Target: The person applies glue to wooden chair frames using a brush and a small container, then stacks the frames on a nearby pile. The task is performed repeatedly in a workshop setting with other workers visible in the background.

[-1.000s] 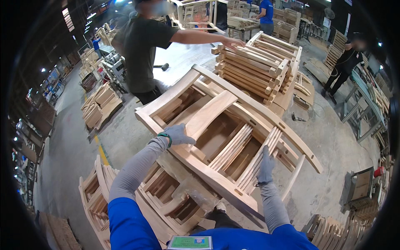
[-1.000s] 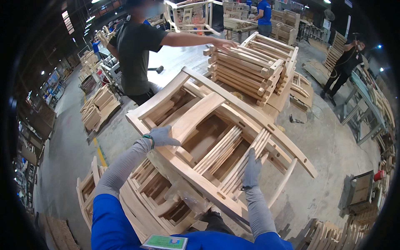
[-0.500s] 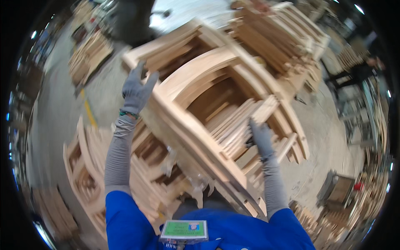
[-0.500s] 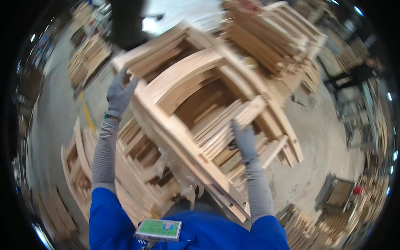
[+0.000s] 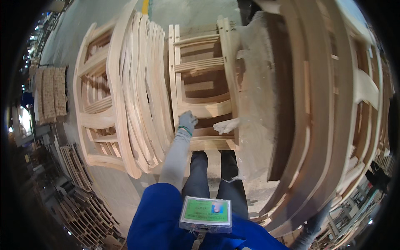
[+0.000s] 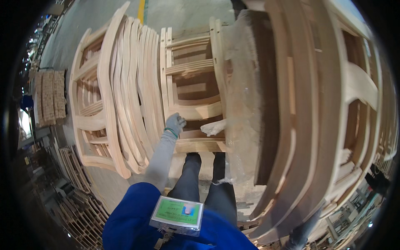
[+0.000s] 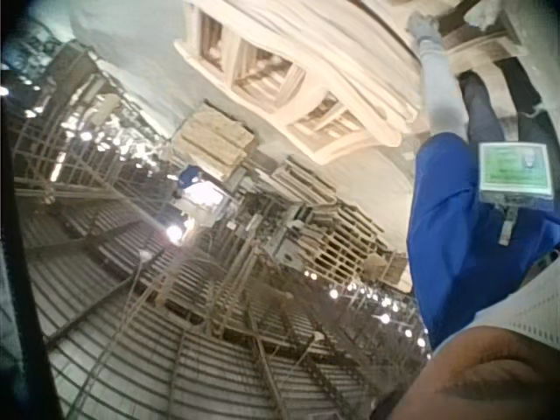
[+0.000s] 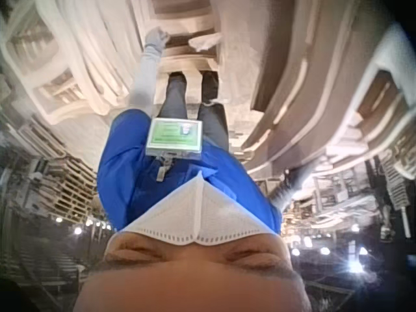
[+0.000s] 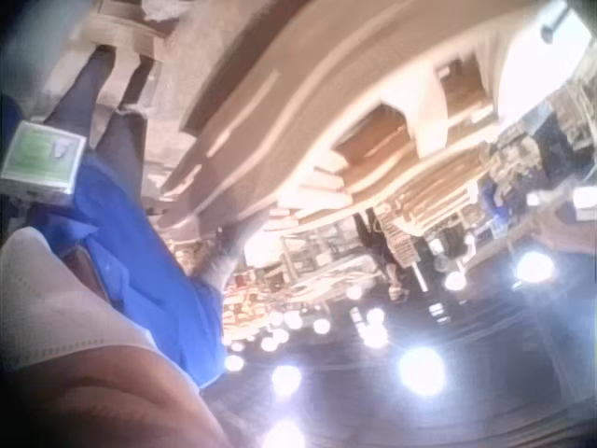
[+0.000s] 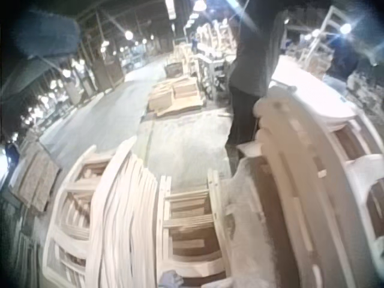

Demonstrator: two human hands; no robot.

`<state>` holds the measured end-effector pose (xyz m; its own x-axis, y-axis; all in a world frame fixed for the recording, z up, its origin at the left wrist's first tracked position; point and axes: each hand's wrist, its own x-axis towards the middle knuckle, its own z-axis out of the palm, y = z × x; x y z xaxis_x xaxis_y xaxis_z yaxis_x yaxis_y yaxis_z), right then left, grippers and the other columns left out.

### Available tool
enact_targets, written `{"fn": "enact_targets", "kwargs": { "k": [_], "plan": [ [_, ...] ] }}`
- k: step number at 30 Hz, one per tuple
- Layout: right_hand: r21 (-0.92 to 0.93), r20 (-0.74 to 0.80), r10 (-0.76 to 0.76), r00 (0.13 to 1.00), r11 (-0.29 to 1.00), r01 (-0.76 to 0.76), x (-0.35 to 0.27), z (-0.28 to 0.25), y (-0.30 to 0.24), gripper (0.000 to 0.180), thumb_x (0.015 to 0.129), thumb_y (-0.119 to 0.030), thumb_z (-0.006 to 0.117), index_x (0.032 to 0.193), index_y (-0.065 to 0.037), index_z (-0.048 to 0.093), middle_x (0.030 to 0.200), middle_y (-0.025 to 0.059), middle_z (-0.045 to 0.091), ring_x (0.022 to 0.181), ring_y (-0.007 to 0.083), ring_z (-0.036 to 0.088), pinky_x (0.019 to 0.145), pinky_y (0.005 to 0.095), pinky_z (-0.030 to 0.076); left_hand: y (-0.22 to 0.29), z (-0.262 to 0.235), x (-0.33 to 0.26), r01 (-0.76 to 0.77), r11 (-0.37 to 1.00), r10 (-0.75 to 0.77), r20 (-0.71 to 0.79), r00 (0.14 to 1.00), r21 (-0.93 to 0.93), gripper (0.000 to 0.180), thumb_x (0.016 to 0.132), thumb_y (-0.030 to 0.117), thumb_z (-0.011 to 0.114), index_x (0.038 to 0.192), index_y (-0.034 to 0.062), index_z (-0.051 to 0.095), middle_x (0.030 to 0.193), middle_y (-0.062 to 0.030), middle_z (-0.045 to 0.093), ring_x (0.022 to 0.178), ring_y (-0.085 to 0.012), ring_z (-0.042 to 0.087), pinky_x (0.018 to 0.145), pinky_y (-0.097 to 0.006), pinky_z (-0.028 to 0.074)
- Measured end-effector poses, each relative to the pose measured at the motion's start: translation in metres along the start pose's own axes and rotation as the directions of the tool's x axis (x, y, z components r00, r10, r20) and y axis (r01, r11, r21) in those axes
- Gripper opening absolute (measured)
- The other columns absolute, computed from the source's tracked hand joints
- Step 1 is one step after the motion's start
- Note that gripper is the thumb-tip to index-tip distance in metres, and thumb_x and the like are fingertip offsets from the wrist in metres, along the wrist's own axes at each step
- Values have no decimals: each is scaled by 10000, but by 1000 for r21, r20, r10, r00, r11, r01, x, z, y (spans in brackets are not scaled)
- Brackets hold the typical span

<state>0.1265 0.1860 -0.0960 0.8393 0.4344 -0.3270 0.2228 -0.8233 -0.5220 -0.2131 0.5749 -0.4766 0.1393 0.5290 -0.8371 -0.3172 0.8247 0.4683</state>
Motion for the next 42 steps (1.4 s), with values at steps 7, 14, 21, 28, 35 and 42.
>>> {"fn": "enact_targets", "kwargs": {
  "k": [7, 14, 21, 28, 35, 42],
  "plan": [
    [21, -122, 103, 987, 995, -101, -1, -16, 16, 499, 920, -187, 452, 1353, 27, 325, 1314, 151, 423, 1174, 230, 425, 995, 317, 340, -85, -29, 106, 179, 884, -344, -342, 874, -432, 590, 777, 261, 694, 1273, 92, 425, 1349, -194, 384, 1229, -342, 396, 965, -433, 408],
    [-75, -143, 48, 989, 995, -59, 12, -3, 10, 521, 917, -203, 471, 1359, 25, 317, 1316, 155, 423, 1159, 230, 440, 985, 314, 352, -108, -43, 123, -79, 697, 81, -32, 996, -713, 393, 797, 83, 654, 1170, 95, 532, 1174, -97, 554, 1129, -278, 504, 968, -456, 423],
    [-23, -140, -73, 987, 997, 70, 6, -15, 30, 544, 914, -219, 491, 1366, 24, 310, 1317, 158, 423, 1144, 231, 455, 975, 310, 365, -56, -13, 15, -286, 803, 211, -199, 957, -523, 480, 733, -14, 689, 1177, 81, 534, 1124, -69, 562, 1029, -235, 555, 877, -408, 481],
    [-32, -122, -218, 968, 976, 216, 19, 14, 7, 555, 924, -221, 479, 1384, 20, 283, 1340, 176, 406, 1174, 245, 439, 1003, 318, 334, 12, 31, -100, -523, 836, 424, -413, 806, -163, 504, 685, 34, 745, 1135, -50, 532, 1074, -119, 585, 946, -212, 562, 835, -334, 480],
    [354, -456, -52, 889, 905, 235, 2, 20, -65, 464, 940, -163, 454, 1348, 32, 347, 1366, 175, 380, 1233, 261, 394, 1048, 339, 283, 51, 11, -198, -718, 664, 743, -287, 605, 207, 419, 666, 49, 763, 1027, -67, 585, 987, -122, 626, 844, -211, 599, 781, -325, 497],
    [427, -304, -600, 740, 608, 669, -58, 148, -160, 627, 786, -86, 687, 1321, 27, 381, 1325, 201, 444, 1206, 296, 466, 991, 371, 376, 153, 7, -347, -787, 401, 916, -193, 352, 469, 309, 706, 82, 739, 950, -53, 606, 907, -101, 642, 767, -152, 583, 692, -275, 478]
  ]
}}
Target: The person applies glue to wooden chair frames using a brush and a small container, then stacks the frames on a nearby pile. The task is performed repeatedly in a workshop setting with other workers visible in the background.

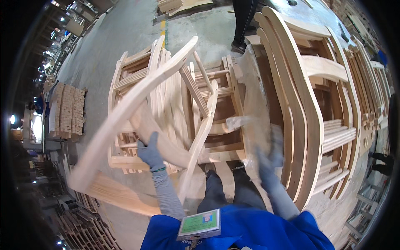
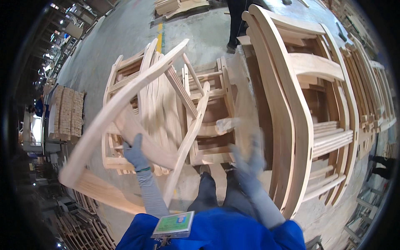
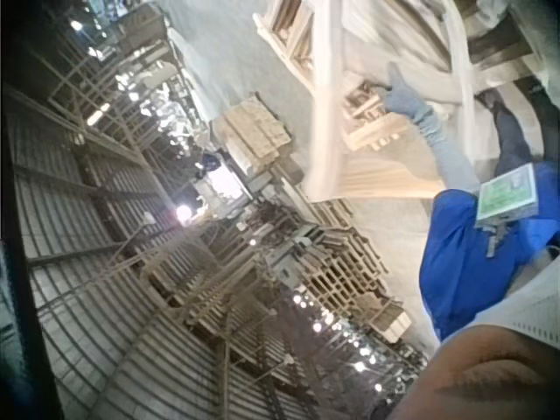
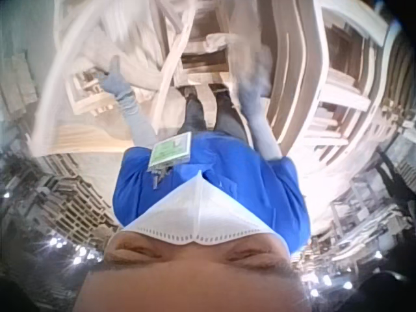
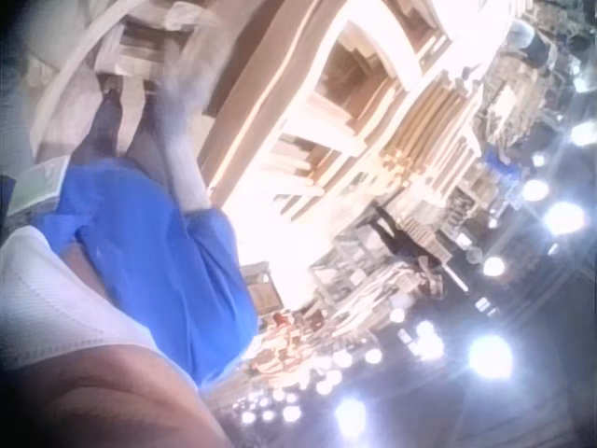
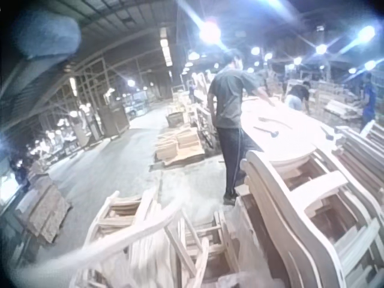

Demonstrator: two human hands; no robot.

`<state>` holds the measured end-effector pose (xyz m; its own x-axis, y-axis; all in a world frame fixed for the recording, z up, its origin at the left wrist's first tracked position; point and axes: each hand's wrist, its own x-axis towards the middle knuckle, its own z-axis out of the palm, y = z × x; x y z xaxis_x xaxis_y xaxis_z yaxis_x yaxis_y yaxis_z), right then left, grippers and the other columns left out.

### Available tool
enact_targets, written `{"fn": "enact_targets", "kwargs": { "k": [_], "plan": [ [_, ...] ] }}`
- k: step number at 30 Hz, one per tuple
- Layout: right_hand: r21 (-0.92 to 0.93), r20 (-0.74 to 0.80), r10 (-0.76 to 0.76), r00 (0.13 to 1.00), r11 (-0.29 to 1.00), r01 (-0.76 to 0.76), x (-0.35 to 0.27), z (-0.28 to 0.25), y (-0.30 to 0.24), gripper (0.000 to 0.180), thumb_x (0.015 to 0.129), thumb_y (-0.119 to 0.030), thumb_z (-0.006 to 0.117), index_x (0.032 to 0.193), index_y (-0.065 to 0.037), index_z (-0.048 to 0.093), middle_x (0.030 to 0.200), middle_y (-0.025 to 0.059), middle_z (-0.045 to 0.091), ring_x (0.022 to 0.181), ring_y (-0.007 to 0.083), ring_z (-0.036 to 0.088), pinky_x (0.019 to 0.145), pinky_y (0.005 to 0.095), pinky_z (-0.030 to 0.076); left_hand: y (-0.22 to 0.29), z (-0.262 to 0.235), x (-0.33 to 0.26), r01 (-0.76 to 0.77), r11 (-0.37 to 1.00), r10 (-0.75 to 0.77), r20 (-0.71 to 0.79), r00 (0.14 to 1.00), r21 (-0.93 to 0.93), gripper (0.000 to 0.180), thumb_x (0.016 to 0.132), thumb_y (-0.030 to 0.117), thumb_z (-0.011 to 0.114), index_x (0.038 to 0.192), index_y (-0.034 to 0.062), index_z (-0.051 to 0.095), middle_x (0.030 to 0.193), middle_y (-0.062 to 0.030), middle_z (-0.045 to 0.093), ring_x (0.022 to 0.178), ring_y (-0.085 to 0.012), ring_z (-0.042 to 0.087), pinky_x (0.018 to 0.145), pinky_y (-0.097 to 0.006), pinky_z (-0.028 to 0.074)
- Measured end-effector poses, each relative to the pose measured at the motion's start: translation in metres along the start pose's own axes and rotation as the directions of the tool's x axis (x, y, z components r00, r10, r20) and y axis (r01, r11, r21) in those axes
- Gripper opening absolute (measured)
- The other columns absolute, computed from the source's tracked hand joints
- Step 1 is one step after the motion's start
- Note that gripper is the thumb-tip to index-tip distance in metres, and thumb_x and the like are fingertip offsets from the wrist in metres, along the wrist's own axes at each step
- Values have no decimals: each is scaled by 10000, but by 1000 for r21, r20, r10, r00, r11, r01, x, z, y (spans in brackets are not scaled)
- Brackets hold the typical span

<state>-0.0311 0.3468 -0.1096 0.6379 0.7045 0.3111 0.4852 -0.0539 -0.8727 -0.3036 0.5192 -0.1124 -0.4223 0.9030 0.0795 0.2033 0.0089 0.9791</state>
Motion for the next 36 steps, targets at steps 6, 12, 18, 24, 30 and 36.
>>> {"fn": "enact_targets", "kwargs": {
  "k": [6, 12, 18, 24, 30, 36],
  "plan": [
    [-95, 733, 297, 612, 935, -340, -24, 160, 6, 1056, 657, -611, 678, 1364, 53, 259, 1228, 265, 505, 1139, 360, 512, 985, 392, 379, 109, -116, -6, -166, 980, 144, 182, 973, 114, 235, 740, 36, 691, 946, -41, 608, 873, -60, 625, 764, -113, 553, 685, -252, 466],
    [387, 861, 105, 498, 499, -775, -98, 203, -51, 611, 766, -211, 730, 1227, 43, 420, 1144, 117, 556, 1047, 172, 529, 935, 302, 416, 197, -203, -20, -231, 924, 184, 175, 967, 305, 295, 753, 100, 695, 989, -46, 594, 883, -69, 626, 758, -125, 551, 677, -254, 451],
    [511, 696, -170, 698, 800, -315, -50, 146, -187, 678, 678, -481, 707, 1112, 1, 507, 984, 205, 614, 942, 319, 599, 825, 351, 446, 252, -299, 4, -381, 762, 485, -72, 872, 524, 387, 841, 247, 611, 1115, -20, 552, 1043, -109, 604, 901, -213, 575, 788, -319, 467],
    [502, 511, -581, 633, 800, 329, 14, 50, -304, 558, 669, -445, 694, 937, -2, 486, 744, 149, 589, 696, 300, 617, 643, 401, 484, 233, -278, 30, -466, 876, 467, 22, 884, 126, 431, 869, 284, 565, 1171, -19, 510, 1106, -110, 569, 963, -209, 549, 833, -318, 446],
    [238, 252, -617, 745, 786, 570, 3, -48, -333, 500, 674, -368, 681, 952, -11, 469, 703, 151, 593, 694, 311, 631, 638, 413, 497, 232, -239, 66, -425, 889, 454, 209, 866, -170, 475, 898, 321, 519, 1226, -19, 468, 1170, -111, 535, 1025, -206, 524, 879, -317, 424],
    [107, 182, -265, 947, 962, 249, -38, -139, -286, 782, 727, -329, 734, 1309, -1, 328, 763, 123, 607, 714, 236, 639, 671, 311, 514, 244, -161, 105, -214, 884, 434, 562, 705, -415, 519, 927, 358, 473, 1281, -19, 426, 1233, -113, 500, 1087, -202, 498, 924, -316, 403]
  ]
}}
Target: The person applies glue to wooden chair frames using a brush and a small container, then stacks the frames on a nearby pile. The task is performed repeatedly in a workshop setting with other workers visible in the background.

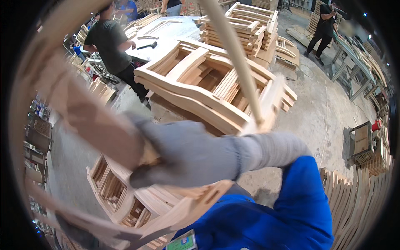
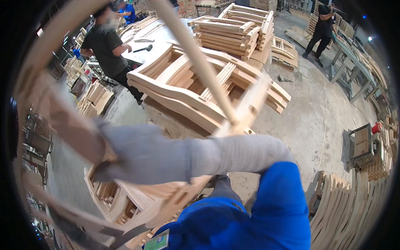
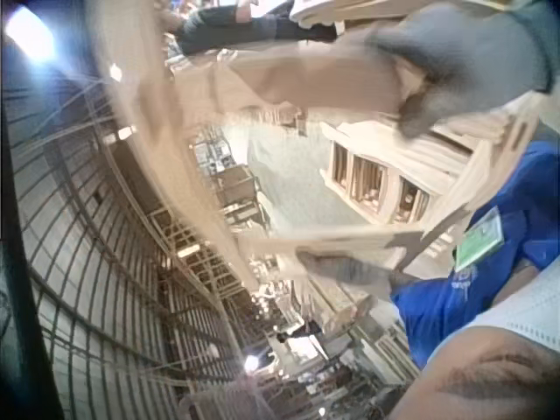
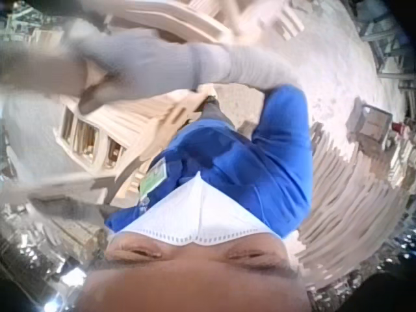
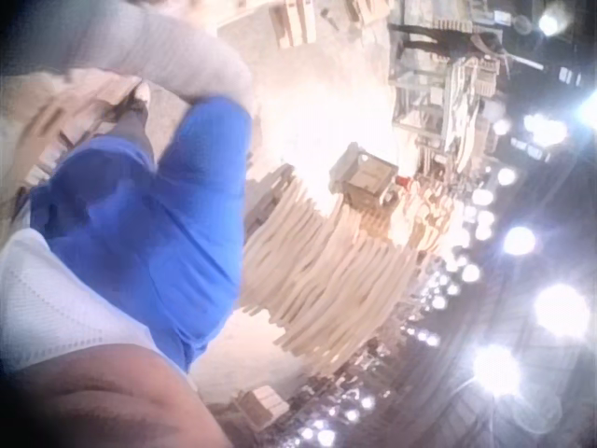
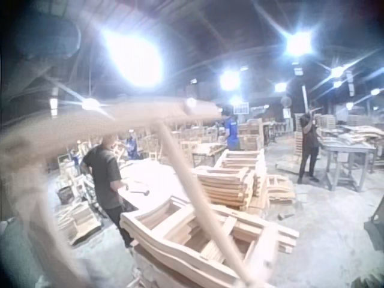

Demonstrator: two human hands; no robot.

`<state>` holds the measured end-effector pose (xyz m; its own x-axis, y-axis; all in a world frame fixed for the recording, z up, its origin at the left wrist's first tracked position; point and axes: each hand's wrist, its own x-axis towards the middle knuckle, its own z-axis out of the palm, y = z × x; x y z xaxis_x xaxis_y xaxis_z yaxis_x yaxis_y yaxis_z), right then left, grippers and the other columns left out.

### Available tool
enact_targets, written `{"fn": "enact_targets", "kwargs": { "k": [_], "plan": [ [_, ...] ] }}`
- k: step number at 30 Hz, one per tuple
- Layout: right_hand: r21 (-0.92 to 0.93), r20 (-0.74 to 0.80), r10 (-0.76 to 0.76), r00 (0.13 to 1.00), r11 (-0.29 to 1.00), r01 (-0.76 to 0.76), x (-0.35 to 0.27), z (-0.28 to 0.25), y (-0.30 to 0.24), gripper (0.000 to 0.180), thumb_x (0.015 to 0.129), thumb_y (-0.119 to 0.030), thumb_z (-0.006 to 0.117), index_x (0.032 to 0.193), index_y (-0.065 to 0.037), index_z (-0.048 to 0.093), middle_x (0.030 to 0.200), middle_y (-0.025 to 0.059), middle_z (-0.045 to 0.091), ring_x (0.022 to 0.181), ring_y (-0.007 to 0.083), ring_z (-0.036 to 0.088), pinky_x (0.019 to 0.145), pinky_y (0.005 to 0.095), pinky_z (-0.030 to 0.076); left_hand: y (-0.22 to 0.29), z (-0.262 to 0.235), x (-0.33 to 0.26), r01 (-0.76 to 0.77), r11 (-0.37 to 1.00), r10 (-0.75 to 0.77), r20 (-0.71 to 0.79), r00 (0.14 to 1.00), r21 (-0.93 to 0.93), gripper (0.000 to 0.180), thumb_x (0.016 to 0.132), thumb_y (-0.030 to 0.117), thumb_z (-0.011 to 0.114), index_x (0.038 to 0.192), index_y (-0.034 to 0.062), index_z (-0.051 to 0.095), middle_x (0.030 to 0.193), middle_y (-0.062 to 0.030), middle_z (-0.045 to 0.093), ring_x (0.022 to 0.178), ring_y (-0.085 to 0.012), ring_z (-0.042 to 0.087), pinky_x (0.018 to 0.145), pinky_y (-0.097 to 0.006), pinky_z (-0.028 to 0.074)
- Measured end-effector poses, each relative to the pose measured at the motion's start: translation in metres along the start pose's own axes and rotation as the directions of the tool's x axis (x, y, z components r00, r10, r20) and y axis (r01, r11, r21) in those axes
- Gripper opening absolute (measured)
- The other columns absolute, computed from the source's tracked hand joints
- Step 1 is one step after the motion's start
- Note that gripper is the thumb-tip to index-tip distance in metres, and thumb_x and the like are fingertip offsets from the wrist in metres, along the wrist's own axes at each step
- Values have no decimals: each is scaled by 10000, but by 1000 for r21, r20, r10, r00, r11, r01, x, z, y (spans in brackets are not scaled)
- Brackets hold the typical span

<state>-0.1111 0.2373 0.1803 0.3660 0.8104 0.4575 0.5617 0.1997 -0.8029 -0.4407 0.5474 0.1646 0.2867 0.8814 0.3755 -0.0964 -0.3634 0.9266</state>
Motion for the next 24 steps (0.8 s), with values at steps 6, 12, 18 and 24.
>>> {"fn": "enact_targets", "kwargs": {
  "k": [6, 12, 18, 24],
  "plan": [
    [261, -350, 528, 774, 849, -460, -72, -58, 96, 749, 755, -265, 727, 1316, 45, 339, 1108, 162, 565, 990, 192, 552, 856, 294, 459, -71, 229, 52, 38, 999, -17, 642, 767, -20, 284, 924, 218, 496, 1091, -3, 556, 931, -66, 589, 836, -153, 569, 759, -305, 477],
    [578, -509, 756, 412, 655, -487, -124, -92, 179, 500, 834, -172, 647, 1225, 49, 428, 985, 66, 583, 917, 118, 550, 768, 250, 474, -89, 458, 61, -331, 867, -183, 856, 483, 373, 455, 866, 382, 529, 1094, -9, 566, 972, -152, 629, 905, -237, 596, 795, -317, 448],
    [640, -577, 690, 437, 715, -283, -88, -118, 269, 423, 856, -225, 628, 1135, 54, 475, 939, 66, 607, 780, 108, 572, 682, 226, 475, -167, 621, 112, -719, 630, -116, 950, 289, 295, 450, 861, 420, 455, 1045, 26, 570, 1019, -231, 598, 997, -346, 563, 839, -381, 432],
    [419, -377, 812, 445, 578, -700, -35, -147, 328, 410, 866, -312, 596, 1021, 58, 512, 812, 127, 640, 705, 176, 634, 622, 280, 495, -231, 699, 186, -829, 501, -74, 967, 245, 249, 354, 868, 359, 454, 943, 44, 598, 987, -210, 599, 943, -345, 572, 816, -417, 450]
  ]
}}
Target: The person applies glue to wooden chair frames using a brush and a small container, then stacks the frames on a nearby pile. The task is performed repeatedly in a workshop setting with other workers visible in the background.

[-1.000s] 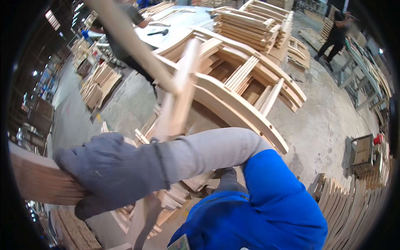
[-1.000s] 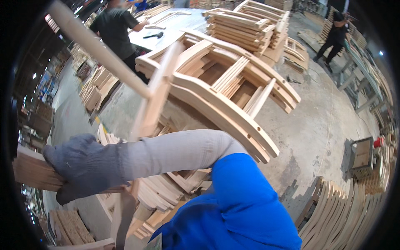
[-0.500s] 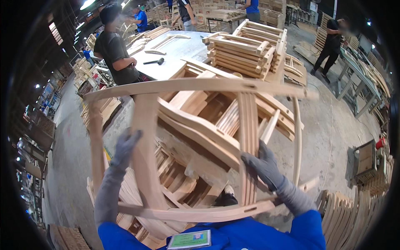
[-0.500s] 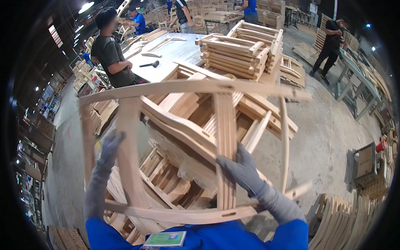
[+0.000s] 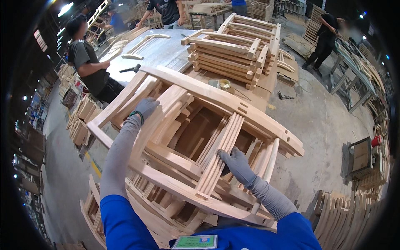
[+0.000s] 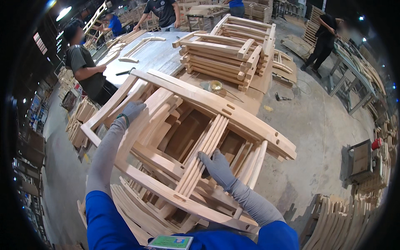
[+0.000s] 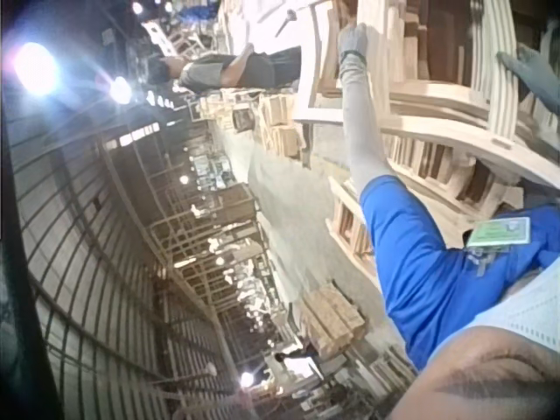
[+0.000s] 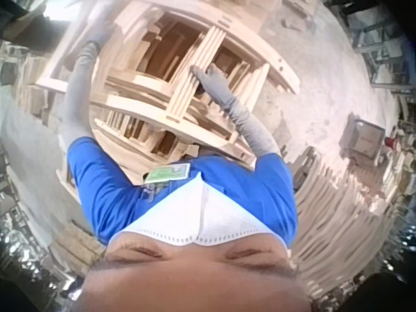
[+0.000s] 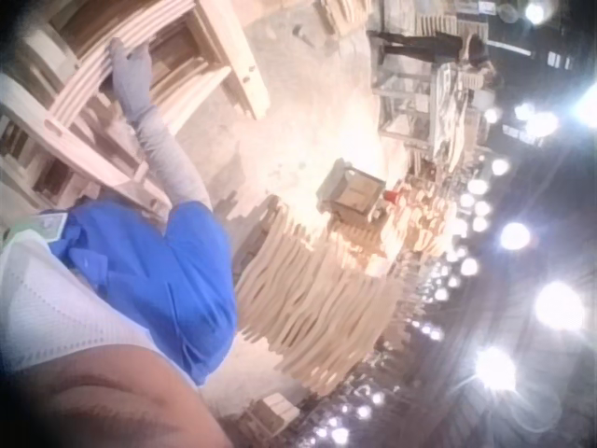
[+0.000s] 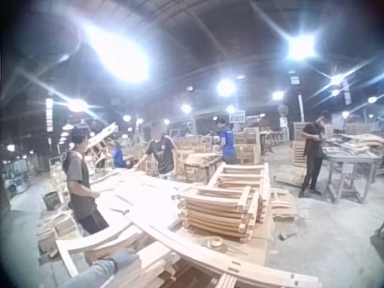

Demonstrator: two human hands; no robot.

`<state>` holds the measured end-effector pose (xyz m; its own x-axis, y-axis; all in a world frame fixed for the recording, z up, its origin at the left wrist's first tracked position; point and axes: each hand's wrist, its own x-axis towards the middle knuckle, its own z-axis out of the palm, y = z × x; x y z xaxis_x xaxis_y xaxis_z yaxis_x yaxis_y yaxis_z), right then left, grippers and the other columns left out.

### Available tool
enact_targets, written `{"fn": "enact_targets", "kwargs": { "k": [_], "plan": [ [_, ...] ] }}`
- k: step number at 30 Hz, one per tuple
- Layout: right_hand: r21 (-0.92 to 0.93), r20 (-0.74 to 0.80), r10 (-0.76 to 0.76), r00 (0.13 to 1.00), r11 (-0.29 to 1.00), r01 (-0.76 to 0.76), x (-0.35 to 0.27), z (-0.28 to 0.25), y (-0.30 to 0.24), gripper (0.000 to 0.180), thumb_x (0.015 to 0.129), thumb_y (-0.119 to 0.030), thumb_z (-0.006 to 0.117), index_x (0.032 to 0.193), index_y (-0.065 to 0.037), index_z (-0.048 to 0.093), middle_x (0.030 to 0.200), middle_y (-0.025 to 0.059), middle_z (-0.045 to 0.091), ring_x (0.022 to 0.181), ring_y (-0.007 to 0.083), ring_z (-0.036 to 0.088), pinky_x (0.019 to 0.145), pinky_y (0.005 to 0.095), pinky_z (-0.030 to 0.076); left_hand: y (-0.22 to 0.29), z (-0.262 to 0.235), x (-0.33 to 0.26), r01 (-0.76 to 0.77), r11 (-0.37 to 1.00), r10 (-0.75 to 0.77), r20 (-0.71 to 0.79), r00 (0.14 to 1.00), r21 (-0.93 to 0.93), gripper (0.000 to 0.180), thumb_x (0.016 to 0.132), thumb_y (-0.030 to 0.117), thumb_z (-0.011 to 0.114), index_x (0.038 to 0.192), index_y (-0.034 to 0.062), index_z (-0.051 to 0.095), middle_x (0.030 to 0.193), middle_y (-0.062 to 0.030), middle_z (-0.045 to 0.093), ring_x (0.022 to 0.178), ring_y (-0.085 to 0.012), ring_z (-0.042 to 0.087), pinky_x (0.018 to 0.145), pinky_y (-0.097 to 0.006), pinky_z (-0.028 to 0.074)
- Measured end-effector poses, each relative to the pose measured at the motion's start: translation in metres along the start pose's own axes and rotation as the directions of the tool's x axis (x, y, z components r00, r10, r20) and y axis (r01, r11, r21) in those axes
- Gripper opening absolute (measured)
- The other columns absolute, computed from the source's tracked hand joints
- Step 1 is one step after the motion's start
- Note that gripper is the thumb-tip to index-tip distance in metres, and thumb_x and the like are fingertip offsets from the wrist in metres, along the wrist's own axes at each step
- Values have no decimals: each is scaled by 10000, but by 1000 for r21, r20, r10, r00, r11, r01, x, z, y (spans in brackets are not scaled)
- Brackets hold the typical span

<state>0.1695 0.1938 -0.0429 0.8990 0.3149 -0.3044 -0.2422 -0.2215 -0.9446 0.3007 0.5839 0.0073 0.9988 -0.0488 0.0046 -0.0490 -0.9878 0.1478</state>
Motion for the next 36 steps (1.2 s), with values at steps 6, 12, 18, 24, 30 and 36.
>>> {"fn": "enact_targets", "kwargs": {
  "k": [6, 12, 18, 24, 30, 36],
  "plan": [
    [145, -10, 117, 993, 983, -114, 28, 9, -15, 329, 883, -314, 584, 837, 2, 505, 573, 57, 528, 435, 145, 564, 362, 254, 447, 12, -59, -12, -249, 914, 405, -669, 623, 322, 143, 836, 105, 545, 972, 63, 556, 853, -127, 627, 705, -317, 608, 614, -365, 496],
    [4, -227, -13, 974, 1000, 14, 19, 25, 7, 237, 954, -205, 451, 817, -47, 563, 532, -42, 440, 401, 26, 387, 368, 172, 337, -18, -15, -194, -78, 994, -66, -991, 115, -76, 253, 905, 91, 493, 1089, -63, 574, 1012, -154, 620, 924, -240, 620, 860, -317, 490],
    [-515, -250, -217, 944, 855, 61, 23, -10, 43, 432, 963, -195, 414, 1307, 66, 392, 1330, 174, 429, 1167, 248, 467, 981, 338, 385, -109, 283, -371, -185, -35, -996, 49, -72, -982, 180, 870, 138, 565, 982, 1, 595, 836, -59, 594, 724, -140, 556, 652, -283, 493],
    [-294, -486, 192, 853, 883, -366, -38, 65, 150, 482, 960, -260, 428, 1308, 71, 385, 1330, 172, 414, 1171, 239, 454, 989, 328, 377, -63, 546, -468, -572, -741, -403, 914, -39, -351, 495, 864, 214, 547, 1271, 2, 360, 1192, -198, 426, 1095, -358, 451, 954, -492, 392],
    [-547, -420, 265, 868, 689, -475, -62, 85, 239, 469, 949, -237, 455, 1302, 66, 397, 1283, 164, 442, 1131, 229, 470, 961, 320, 390, -53, 664, -485, -777, -584, -354, 935, -18, -236, 525, 809, 245, 662, 1244, 56, 435, 1291, -159, 439, 1198, -326, 422, 1000, -482, 371],
    [-645, -391, 238, 889, 619, -449, -64, 79, 266, 458, 937, -214, 482, 1296, 61, 410, 1236, 155, 471, 1090, 219, 486, 934, 312, 403, -42, 697, -481, -898, -376, -659, 747, 85, -229, 404, 797, 147, 681, 1163, 74, 528, 1172, -85, 563, 1091, -266, 535, 956, -448, 442]
  ]
}}
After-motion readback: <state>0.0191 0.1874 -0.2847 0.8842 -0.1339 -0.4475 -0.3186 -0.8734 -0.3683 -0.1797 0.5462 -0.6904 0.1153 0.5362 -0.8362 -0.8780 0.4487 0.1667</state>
